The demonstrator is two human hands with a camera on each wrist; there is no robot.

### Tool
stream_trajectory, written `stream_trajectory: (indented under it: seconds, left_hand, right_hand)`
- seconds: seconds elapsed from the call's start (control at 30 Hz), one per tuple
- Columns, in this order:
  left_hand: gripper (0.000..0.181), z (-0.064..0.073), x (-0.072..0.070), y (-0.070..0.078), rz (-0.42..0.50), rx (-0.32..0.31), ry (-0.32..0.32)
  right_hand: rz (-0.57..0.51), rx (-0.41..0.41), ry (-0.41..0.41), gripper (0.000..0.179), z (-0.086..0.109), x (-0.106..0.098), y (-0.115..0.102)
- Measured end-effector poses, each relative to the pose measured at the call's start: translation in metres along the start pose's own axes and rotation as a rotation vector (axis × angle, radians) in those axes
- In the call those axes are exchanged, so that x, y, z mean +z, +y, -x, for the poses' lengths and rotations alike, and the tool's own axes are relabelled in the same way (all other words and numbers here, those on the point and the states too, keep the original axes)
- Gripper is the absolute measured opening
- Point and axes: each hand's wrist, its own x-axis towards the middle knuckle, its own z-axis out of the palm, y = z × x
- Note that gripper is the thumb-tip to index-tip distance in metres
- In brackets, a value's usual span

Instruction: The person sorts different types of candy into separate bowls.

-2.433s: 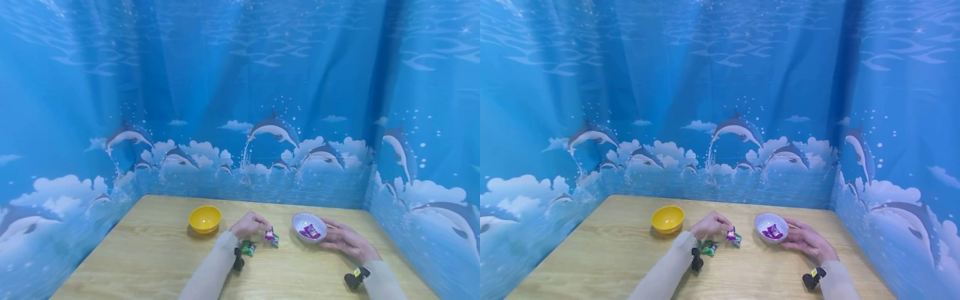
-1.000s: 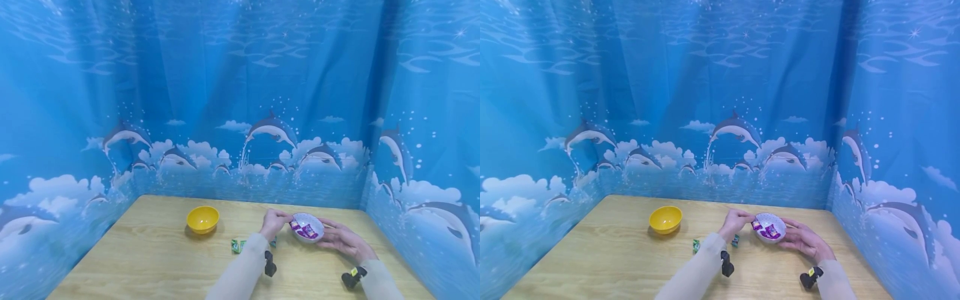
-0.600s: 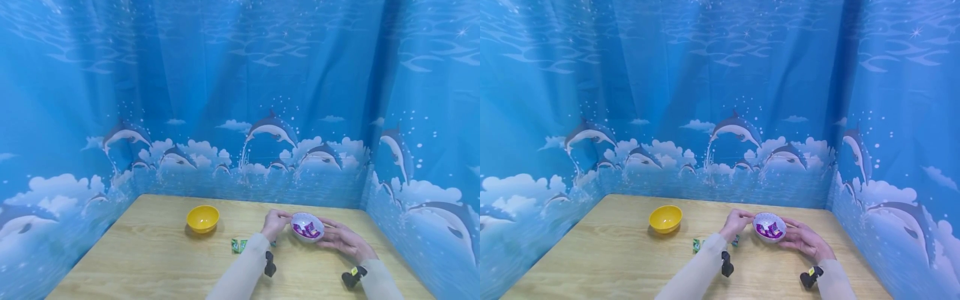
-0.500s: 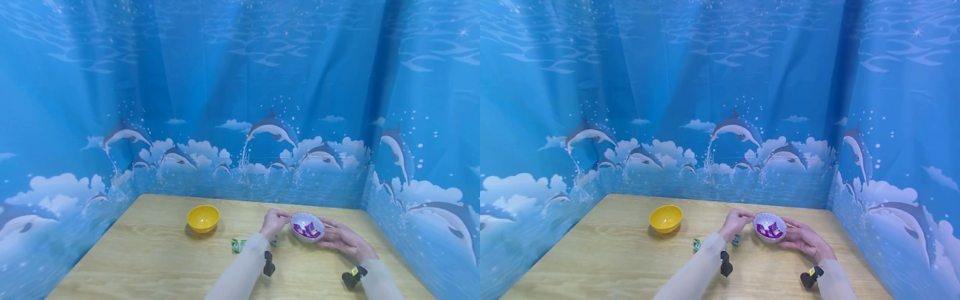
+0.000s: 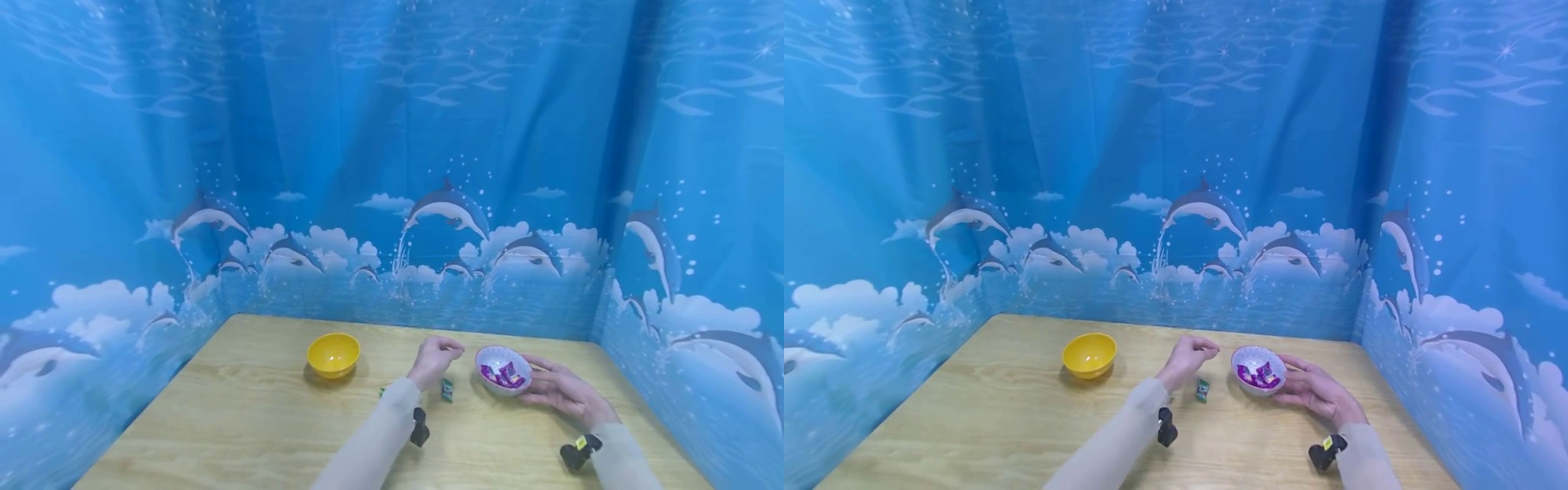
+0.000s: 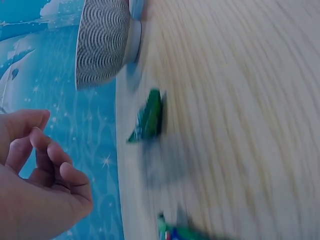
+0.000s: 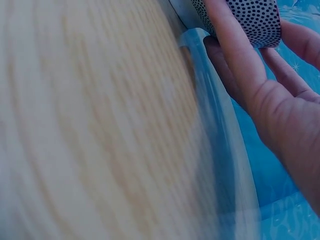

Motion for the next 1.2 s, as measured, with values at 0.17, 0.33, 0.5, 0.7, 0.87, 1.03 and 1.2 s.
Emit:
stream_trajectory:
  seconds: [0.17, 0.33, 0.5, 0.7, 0.87, 1.03, 1.2]
  left_hand:
    - [0.013, 0.002, -0.018, -0.006, -0.009, 0.065, -0.009]
    - [0.015, 0.005, -0.033, -0.010, -0.016, 0.084, -0.009]
    - [0.014, 0.008, -0.048, -0.015, -0.040, 0.084, -0.004]
    - [0.015, 0.012, -0.065, -0.021, -0.071, 0.090, 0.035]
    - [0.018, 0.019, -0.080, -0.021, -0.088, 0.097, 0.088]
    - [0.017, 0.028, -0.098, -0.020, -0.074, 0.111, 0.211]
    - [0.018, 0.033, -0.114, -0.022, -0.072, 0.108, 0.310]
  right_hand:
    - [0.083, 0.009, 0.025, 0.054, -0.001, 0.002, -0.001]
    - [0.105, 0.014, 0.036, 0.054, -0.001, 0.002, -0.003]
    - [0.091, 0.027, 0.033, 0.056, -0.001, 0.004, -0.004]
    - [0.098, 0.027, 0.001, 0.059, 0.000, 0.004, -0.005]
    - [0.115, 0.028, 0.040, 0.057, 0.001, 0.004, -0.004]
    - [0.129, 0.032, 0.062, 0.054, 0.001, 0.005, -0.004]
    - [0.140, 0.029, 0.073, 0.052, 0.000, 0.005, -0.005]
